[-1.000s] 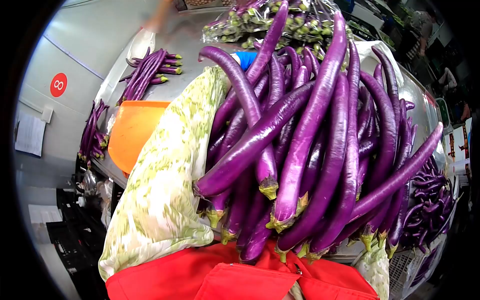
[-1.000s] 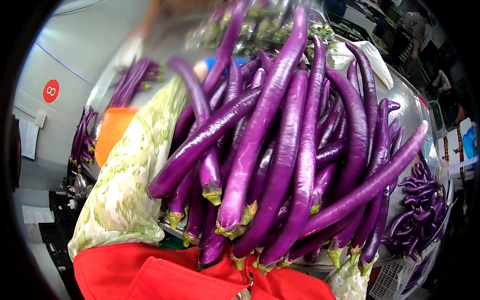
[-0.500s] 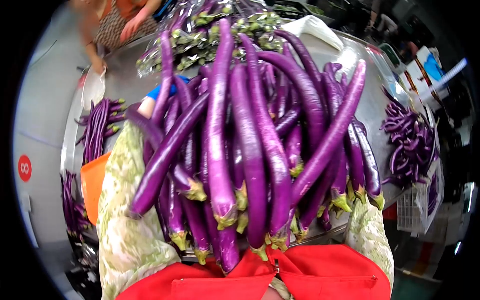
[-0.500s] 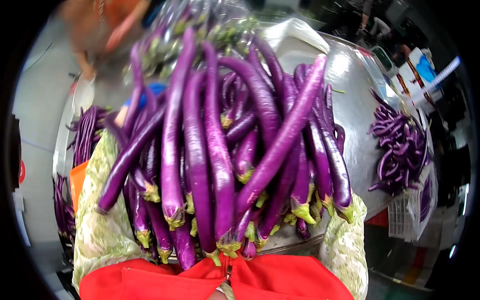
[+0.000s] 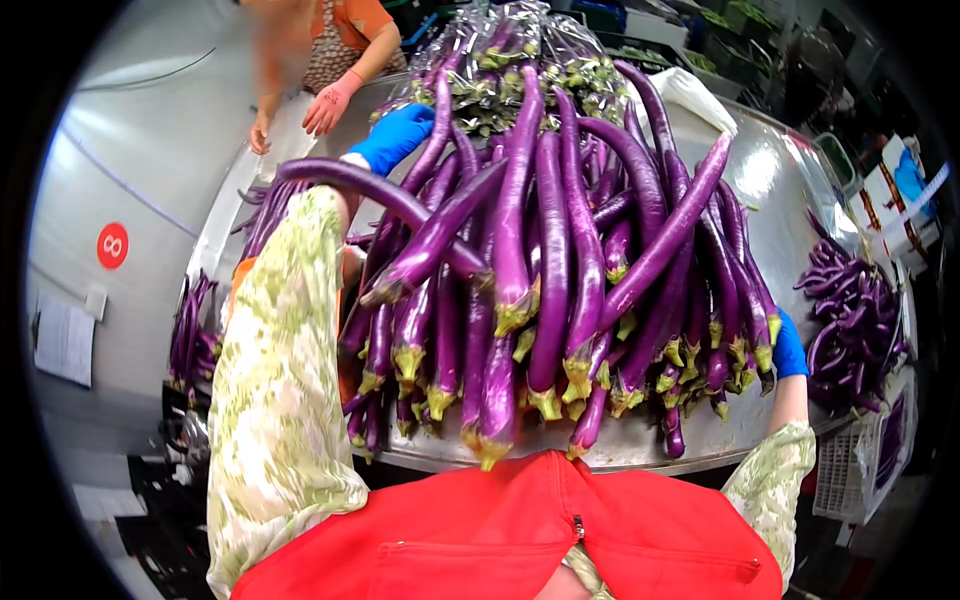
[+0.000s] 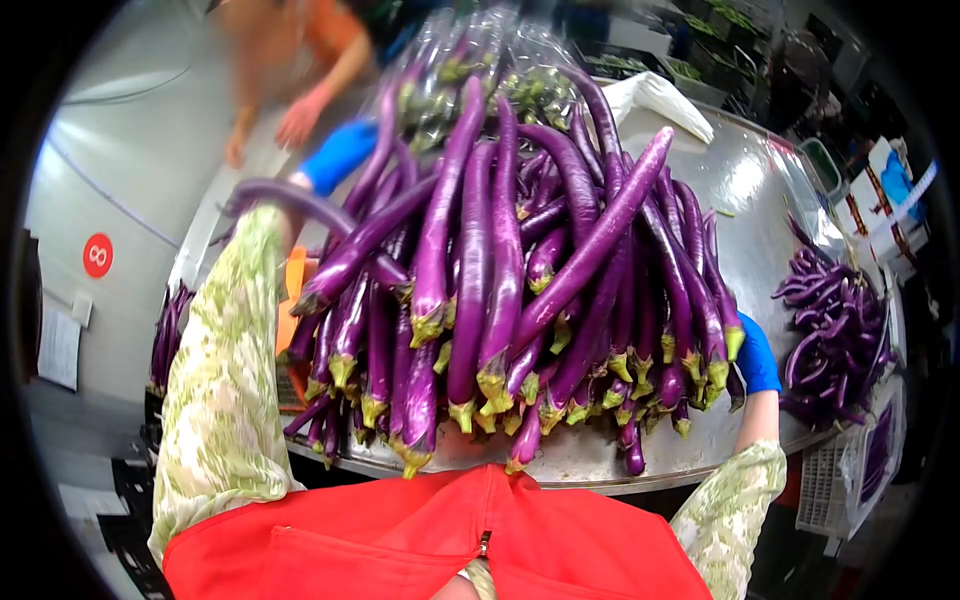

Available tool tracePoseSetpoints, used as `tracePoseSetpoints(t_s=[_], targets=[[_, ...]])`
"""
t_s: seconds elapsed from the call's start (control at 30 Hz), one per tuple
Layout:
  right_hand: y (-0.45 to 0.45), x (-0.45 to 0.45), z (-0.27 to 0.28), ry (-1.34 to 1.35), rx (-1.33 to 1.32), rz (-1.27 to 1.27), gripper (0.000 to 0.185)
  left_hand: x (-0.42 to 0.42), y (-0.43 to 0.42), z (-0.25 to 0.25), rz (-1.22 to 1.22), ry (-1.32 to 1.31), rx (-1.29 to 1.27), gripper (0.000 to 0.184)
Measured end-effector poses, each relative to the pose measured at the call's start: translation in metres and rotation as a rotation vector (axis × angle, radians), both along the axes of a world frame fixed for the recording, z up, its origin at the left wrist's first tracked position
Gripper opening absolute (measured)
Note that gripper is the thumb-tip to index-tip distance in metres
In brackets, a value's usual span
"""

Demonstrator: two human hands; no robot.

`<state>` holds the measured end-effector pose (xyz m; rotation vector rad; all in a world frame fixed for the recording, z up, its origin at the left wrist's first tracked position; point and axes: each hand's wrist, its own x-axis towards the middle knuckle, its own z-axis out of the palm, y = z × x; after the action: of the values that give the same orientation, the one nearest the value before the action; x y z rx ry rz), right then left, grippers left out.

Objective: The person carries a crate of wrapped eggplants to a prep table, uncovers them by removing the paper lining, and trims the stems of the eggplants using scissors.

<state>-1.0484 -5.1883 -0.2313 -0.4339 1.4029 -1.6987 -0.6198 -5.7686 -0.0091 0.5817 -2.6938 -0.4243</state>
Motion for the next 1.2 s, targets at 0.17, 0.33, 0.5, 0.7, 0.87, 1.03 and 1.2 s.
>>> tracePoseSetpoints(t_s=[0.17,0.33,0.5,0.7,0.87,1.03,1.2], targets=[[0.024,0.017,0.041,0.453,0.201,-0.352,0.032,0.061,0.024,0.014,0.190,-0.779,-0.147,0.042],[0.062,0.065,0.085,0.261,0.279,-0.288,0.045,0.106,0.064,0.084,0.214,-0.283,0.072,0.048],[0.083,0.070,0.072,0.147,0.197,-0.288,0.041,0.139,0.154,0.081,0.022,-0.129,0.462,0.055],[0.073,0.046,0.075,0.322,0.348,-0.341,0.037,0.161,0.168,0.043,-0.011,-0.040,0.901,0.063],[0.073,0.049,0.090,0.372,0.536,-0.088,0.031,0.140,0.119,0.009,0.010,0.258,1.212,0.050],[0.061,0.067,0.061,0.576,0.540,0.061,0.020,0.069,0.056,-0.052,-0.081,0.137,0.903,0.044],[0.057,0.080,0.059,0.615,0.544,-0.056,0.021,0.030,0.082,-0.022,-0.396,0.018,0.645,0.049]])
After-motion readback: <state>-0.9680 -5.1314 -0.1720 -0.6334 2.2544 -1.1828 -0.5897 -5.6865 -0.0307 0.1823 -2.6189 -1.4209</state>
